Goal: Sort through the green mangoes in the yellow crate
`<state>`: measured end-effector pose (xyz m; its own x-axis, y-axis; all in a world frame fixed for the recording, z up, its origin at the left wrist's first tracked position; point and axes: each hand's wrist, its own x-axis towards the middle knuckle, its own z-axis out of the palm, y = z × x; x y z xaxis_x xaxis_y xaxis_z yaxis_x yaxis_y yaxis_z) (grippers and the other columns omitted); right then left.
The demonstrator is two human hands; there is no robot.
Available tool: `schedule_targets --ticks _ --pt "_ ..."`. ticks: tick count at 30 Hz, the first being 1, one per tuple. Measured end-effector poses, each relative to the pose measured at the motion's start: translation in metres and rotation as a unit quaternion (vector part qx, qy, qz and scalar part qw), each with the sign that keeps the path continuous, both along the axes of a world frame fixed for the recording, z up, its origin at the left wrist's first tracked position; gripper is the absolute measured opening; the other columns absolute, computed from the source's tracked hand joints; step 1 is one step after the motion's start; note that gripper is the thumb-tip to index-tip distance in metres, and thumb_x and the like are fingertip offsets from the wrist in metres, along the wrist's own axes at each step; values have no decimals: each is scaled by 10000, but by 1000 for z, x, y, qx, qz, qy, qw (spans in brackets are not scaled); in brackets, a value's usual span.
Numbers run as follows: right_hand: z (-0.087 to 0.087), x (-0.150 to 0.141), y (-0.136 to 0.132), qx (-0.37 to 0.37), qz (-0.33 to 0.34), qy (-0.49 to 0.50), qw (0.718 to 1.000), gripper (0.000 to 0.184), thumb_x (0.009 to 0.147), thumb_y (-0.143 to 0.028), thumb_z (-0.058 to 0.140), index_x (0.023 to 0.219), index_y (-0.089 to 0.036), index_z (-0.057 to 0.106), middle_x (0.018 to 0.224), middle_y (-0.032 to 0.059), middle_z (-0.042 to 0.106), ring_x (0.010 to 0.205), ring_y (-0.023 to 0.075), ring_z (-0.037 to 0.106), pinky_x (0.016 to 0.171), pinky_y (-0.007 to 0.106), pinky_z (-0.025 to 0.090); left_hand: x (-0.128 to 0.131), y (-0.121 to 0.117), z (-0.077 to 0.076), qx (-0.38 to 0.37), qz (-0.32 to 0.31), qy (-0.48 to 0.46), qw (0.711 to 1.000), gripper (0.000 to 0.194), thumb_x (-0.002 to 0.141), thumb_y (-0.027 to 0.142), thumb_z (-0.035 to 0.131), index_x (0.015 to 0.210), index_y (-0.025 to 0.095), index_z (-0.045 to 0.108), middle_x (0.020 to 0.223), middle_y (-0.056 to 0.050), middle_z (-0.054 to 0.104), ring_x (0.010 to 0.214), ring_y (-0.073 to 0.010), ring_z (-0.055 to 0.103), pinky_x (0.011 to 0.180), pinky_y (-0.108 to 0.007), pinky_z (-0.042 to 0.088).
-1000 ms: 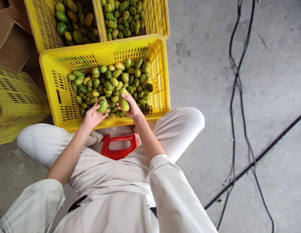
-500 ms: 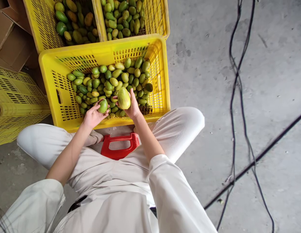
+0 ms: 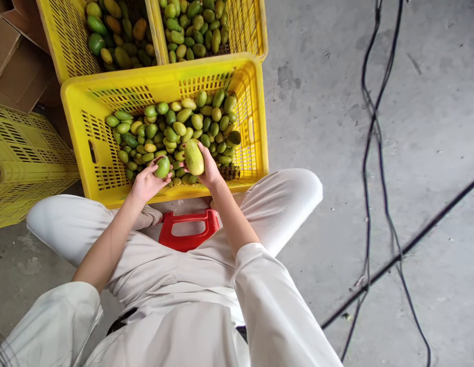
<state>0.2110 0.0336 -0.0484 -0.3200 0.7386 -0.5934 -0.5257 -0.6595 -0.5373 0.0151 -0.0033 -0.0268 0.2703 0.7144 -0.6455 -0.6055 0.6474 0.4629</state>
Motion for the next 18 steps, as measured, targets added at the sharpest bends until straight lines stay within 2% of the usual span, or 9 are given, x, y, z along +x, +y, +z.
schedule_targets --ticks 5,8,11,13,16,18 --pt "4 1 1 -38 11 36 999 464 899 -617 475 1126 -238 615 849 23 692 823 218 727 539 289 601 0 0 1 -12 -4 15 1000 365 764 237 651 1129 247 673 932 -45 708 738 -156 628 664 -273 480" --pt "7 2 -1 -33 14 39 999 449 859 -618 558 1094 -238 603 856 20 702 830 236 734 537 305 618 0 0 1 -10 -4 15 1000 367 765 238 650 1130 253 673 947 -38 708 758 -157 633 677 -273 481" --pt "8 2 -4 -10 2 33 999 373 770 -459 720 1049 -244 597 898 10 712 829 237 742 574 315 642 0 0 0 -10 -7 17 1000 367 765 244 653 1132 255 671 965 -37 713 781 -157 641 688 -272 483" --pt "8 2 -5 0 2 34 999 360 745 -391 748 1040 -250 597 937 11 717 847 238 744 611 333 653 0 -1 -1 -11 -7 15 1000 356 767 246 655 1122 254 671 960 -35 714 776 -155 642 690 -271 485" --pt "6 0 -3 -10 15 45 999 337 808 -488 672 1042 -253 616 955 41 718 886 257 738 621 357 650 -1 -1 -2 -9 -6 6 1000 347 768 241 655 1114 253 670 929 -30 711 752 -153 641 685 -271 488" --pt "5 0 -1 -20 16 46 999 386 848 -585 585 1046 -258 631 945 56 720 882 264 731 584 342 630 -1 -1 -2 -14 -6 11 1000 359 770 240 649 1128 254 666 916 -32 711 738 -155 640 677 -275 488"
